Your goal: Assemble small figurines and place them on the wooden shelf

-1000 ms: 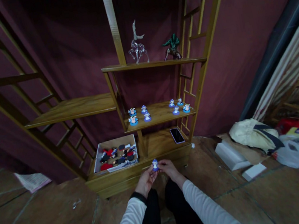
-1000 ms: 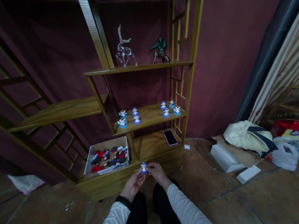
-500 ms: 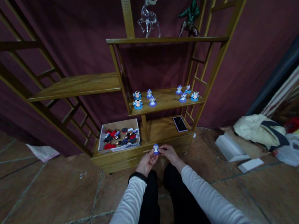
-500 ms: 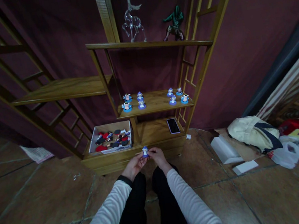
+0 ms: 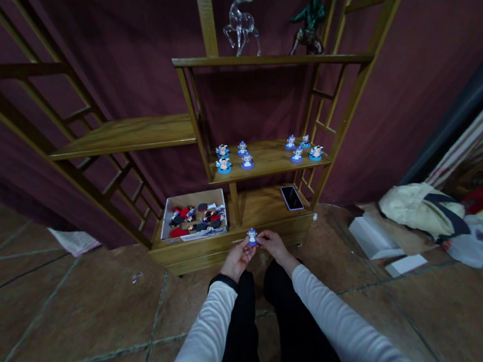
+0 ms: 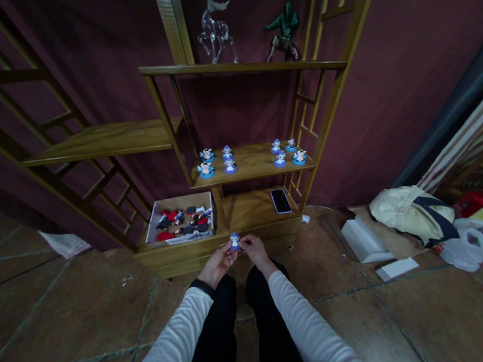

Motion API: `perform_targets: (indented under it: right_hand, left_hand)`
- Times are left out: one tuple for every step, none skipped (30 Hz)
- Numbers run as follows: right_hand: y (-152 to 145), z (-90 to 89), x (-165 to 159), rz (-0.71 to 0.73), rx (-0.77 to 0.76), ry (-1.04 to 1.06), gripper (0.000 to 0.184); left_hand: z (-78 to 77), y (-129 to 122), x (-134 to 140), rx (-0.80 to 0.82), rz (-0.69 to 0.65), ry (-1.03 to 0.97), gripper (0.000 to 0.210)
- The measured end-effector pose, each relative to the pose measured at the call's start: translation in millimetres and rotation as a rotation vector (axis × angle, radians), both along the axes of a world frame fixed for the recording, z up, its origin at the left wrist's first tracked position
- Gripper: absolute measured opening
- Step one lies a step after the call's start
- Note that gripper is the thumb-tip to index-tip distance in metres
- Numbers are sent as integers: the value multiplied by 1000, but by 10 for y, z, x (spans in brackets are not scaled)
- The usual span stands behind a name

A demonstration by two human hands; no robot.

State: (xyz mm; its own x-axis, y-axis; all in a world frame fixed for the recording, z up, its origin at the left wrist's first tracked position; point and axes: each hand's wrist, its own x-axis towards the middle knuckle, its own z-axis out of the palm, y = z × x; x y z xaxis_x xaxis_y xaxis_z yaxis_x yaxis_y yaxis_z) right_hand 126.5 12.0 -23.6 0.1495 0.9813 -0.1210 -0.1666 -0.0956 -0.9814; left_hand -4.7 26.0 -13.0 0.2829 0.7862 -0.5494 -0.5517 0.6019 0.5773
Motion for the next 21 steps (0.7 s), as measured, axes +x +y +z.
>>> perform_targets:
  right_hand:
    - [-1,5,2,0,1,-11,26]
    - [-3,10,4,1,3,-21,26]
    - [-6,16,5,2,5,-28,25]
    - [-9,22,7,2,8,-32,25]
    - [-13,28,9,3,11,-32,25]
    - [-17,34,11,3,14,-30,24]
    - [-21,41,13,3,17,-28,23]
    - [-25,48,15,3,18,-28,22]
    - [-29,55,17,5,18,-28,22]
    - [-33,63,19,7,17,-29,21]
    - [-36,71,21,8,15,-30,21]
    - [-39,79,23,9,14,-31,21]
    - [-41,85,24,10,16,-31,21]
    - [-43,90,25,11,20,-30,21]
    - [-45,92,26,11,24,-31,21]
    - [-45,91,26,11,27,-33,21]
    - [-45,87,26,10,27,-38,22]
    - [-44,81,26,11,26,-44,22]
    - [-42,72,27,12,24,-53,22]
    - [-39,62,27,13,21,-62,22]
    - [-35,53,28,15,21,-71,21]
  left_hand:
    - [1,-3,1,2,-5,-1,8]
    - [1,-6,1,6,-10,-3,8]
    - [2,-9,2,10,-13,-5,9]
    - [2,-12,3,15,-14,-8,9]
    - [3,-14,3,20,-13,-12,9]
    - [3,-16,3,25,-11,-17,9]
    - [3,-18,2,30,-10,-22,9]
    - [4,-20,0,32,-9,-27,9]
    - [4,-21,-2,33,-8,-30,8]
    - [4,-22,-6,32,-6,-32,8]
    - [3,-23,-9,31,-5,-33,7]
    - [3,-24,-11,30,-1,-33,7]
    - [2,-25,-14,32,2,-33,7]
    - [2,-26,-16,35,5,-33,7]
    - [2,-27,-17,40,5,-33,7]
    - [2,-27,-17,46,2,-33,7]
    - [2,-27,-18,50,-6,-34,6]
    - [3,-27,-18,53,-15,-34,6]
    - [3,-27,-18,55,-24,-33,7]
    - [4,-26,-18,56,-31,-31,8]
    - [5,-25,-17,56,-34,-29,8]
